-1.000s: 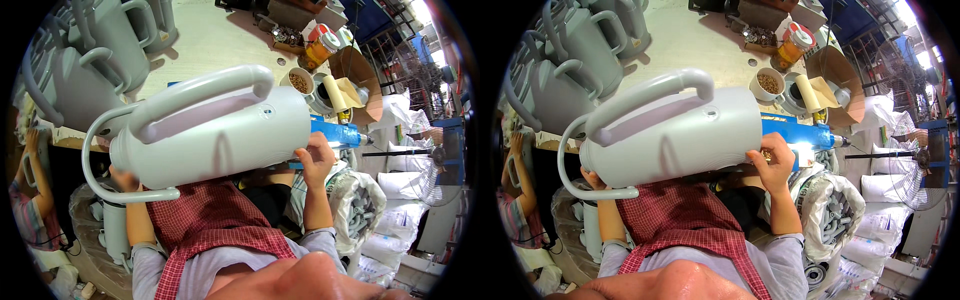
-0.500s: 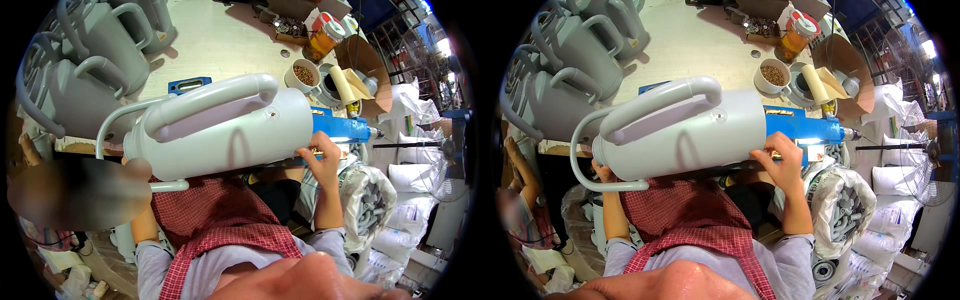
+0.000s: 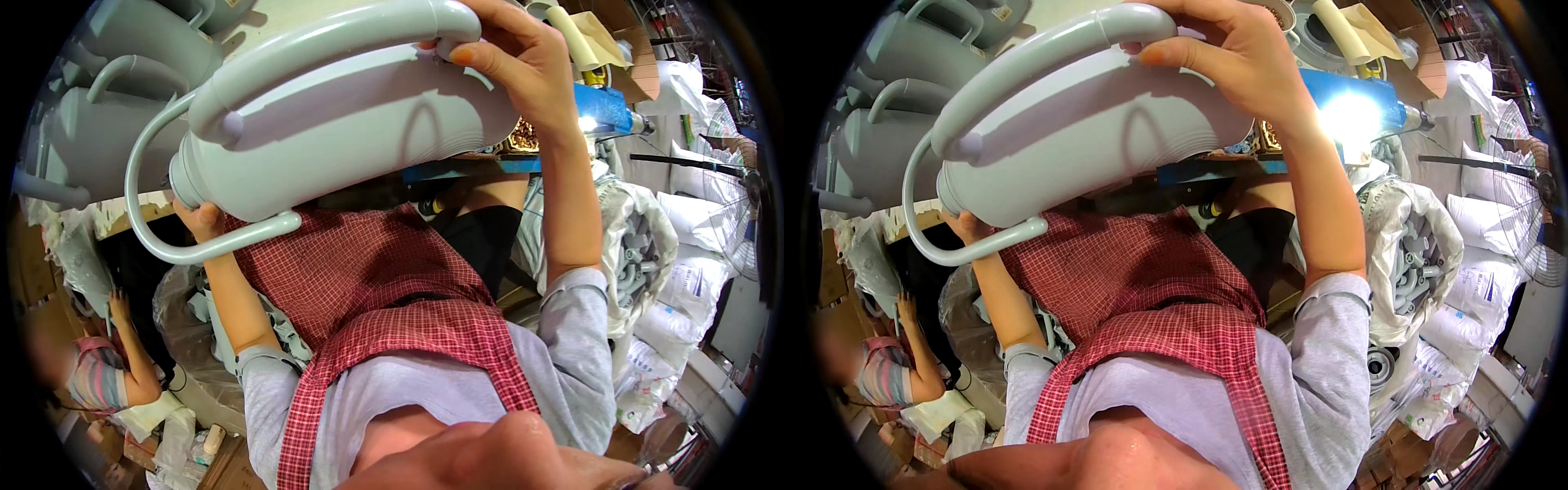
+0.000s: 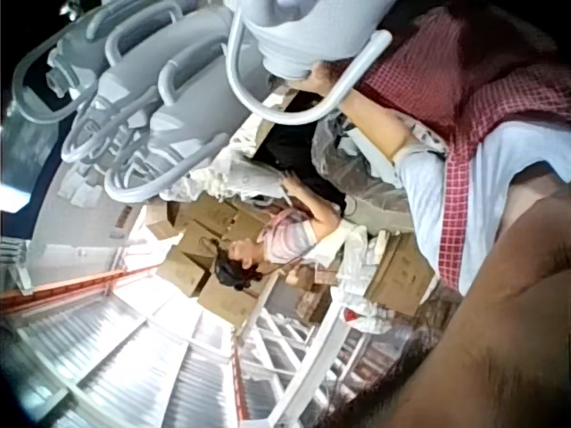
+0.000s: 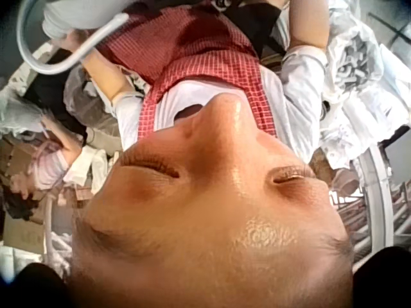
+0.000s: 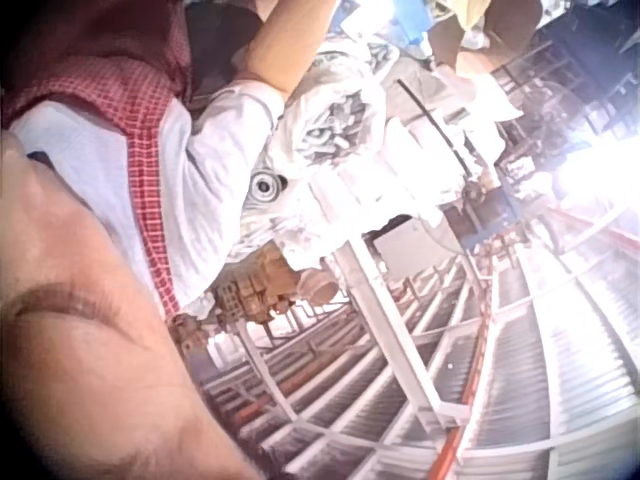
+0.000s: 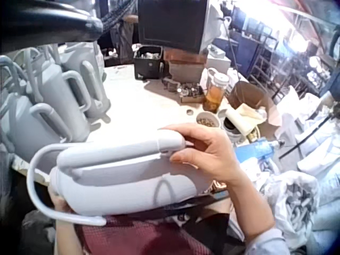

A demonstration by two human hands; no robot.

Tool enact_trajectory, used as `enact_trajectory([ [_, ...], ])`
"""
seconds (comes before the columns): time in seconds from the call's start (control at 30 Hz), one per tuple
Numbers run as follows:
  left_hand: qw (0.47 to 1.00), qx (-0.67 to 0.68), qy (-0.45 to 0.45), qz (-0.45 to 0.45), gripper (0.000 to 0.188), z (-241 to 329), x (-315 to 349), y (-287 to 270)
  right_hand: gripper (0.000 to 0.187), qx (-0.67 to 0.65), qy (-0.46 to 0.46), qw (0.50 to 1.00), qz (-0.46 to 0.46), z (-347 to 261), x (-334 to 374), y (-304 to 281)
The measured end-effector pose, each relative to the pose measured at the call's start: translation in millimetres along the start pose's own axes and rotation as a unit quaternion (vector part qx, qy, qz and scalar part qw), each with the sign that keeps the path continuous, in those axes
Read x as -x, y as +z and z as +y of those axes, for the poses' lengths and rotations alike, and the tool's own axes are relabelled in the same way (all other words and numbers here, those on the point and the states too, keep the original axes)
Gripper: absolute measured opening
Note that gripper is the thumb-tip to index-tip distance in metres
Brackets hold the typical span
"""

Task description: The person assembles grey plastic kettles by inserting small metal components into the base and attaching a grey plastic lid. The person handles the kettle body, metal parts, and lids, repeating the process for multiple units in a workshop setting.

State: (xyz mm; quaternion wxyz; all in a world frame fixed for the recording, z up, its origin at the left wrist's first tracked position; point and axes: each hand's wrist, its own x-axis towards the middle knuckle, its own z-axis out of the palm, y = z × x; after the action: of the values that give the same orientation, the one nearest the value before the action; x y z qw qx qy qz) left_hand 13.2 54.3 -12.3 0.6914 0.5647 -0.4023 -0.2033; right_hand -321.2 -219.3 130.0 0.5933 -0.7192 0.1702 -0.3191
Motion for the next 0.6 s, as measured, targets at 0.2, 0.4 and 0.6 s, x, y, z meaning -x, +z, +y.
enact_trajectory([
  [0.2,0.999,0.027,-0.019,-0.007,0.091,-3.4,-1.0,5.1,0.045,0.077,0.014,0.997,-0.018,-3.0,-0.1,-7.2],
  [0.4,1.0,0.012,0.006,0.012,0.094,-7.8,0.8,6.6,0.043,0.024,0.043,0.998,-0.029,-5.1,-0.2,-6.6],
  [0.6,0.999,-0.039,0.016,-0.015,0.1,5.8,-8.9,18.6,0.042,-0.029,0.036,0.999,-0.024,-2.8,1.1,-8.7],
])
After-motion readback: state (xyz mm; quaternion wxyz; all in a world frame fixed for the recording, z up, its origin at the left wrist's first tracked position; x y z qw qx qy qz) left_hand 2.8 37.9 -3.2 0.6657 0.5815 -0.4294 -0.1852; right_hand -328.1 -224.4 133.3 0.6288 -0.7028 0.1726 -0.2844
